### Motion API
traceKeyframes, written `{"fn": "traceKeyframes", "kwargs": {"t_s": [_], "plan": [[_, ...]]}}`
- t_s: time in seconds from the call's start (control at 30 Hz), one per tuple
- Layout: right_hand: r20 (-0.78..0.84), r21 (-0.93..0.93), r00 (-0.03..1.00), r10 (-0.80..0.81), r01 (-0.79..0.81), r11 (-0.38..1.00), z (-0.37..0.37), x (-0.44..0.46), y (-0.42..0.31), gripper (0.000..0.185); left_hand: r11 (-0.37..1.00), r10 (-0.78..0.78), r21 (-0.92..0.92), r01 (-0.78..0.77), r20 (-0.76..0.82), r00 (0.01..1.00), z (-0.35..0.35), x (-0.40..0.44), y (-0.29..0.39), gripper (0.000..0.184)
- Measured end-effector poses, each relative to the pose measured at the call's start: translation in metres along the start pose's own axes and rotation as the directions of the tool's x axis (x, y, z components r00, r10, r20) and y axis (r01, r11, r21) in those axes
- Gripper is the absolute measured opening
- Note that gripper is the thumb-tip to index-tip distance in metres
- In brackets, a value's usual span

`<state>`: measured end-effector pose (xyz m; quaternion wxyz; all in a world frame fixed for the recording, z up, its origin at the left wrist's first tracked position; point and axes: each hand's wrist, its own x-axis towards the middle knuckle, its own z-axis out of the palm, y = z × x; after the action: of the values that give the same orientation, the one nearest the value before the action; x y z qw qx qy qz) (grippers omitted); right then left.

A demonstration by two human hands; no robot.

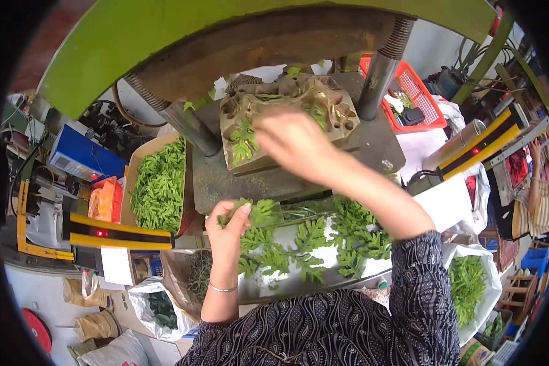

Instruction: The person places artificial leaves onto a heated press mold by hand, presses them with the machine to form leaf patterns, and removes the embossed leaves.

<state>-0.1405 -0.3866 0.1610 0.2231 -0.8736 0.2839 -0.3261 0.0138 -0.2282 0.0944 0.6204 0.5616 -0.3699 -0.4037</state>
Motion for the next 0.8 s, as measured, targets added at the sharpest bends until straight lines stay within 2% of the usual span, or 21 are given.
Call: {"fn": "traceKeyframes", "kwargs": {"t_s": [0.03,0.1,0.27,0.3,0.43,0.47,0.6,0.63,0.77,0.8], "plan": [[0.002,0.0,1.0,0.003,-0.003,1.0,0.006,-0.019,-0.011,0.019,0.996,0.061,0.067,-0.062,0.018,0.998,0.004,-0.001,0.002,0.007],[0.036,0.131,0.975,-0.217,0.211,0.969,0.02,-0.055,-0.023,0.012,0.965,0.157,0.201,-0.168,0.068,0.985,0.01,-0.01,0.002,0.005],[-0.027,0.307,1.0,0.01,-0.001,0.952,0.025,-0.104,-0.015,0.012,0.965,0.222,0.113,-0.235,0.116,0.968,0.027,-0.032,0.009,0.005],[-0.029,0.31,1.0,0.01,-0.001,0.951,0.028,-0.116,-0.012,0.012,0.965,0.221,0.117,-0.234,0.117,0.968,0.027,-0.036,0.013,0.005],[0.136,0.027,0.982,0.129,-0.134,0.991,0.046,-0.164,-0.001,0.017,0.998,0.06,0.034,-0.061,0.03,0.998,0.014,-0.047,0.031,0.007],[0.132,0.031,0.983,0.126,-0.132,0.991,0.047,-0.169,-0.001,0.017,0.997,0.063,0.04,-0.064,0.031,0.998,0.014,-0.05,0.032,0.007],[-0.26,0.05,0.965,0.045,-0.033,0.998,0.028,-0.158,-0.026,0.02,0.981,0.133,0.122,-0.149,0.129,0.983,0.02,-0.051,0.037,0.011],[-0.27,0.05,0.962,0.045,-0.033,0.998,0.02,-0.154,-0.033,0.02,0.98,0.138,0.127,-0.155,0.137,0.981,0.023,-0.051,0.037,0.011],[0.054,0.353,0.983,0.178,-0.185,0.917,-0.01,-0.137,-0.059,0.023,0.903,0.267,0.243,-0.356,0.331,0.905,0.044,-0.04,0.033,0.013],[-0.026,0.338,0.98,0.195,-0.175,0.925,-0.005,-0.137,-0.053,0.021,0.877,0.282,0.291,-0.382,0.33,0.901,0.05,-0.034,0.039,0.014]]}}
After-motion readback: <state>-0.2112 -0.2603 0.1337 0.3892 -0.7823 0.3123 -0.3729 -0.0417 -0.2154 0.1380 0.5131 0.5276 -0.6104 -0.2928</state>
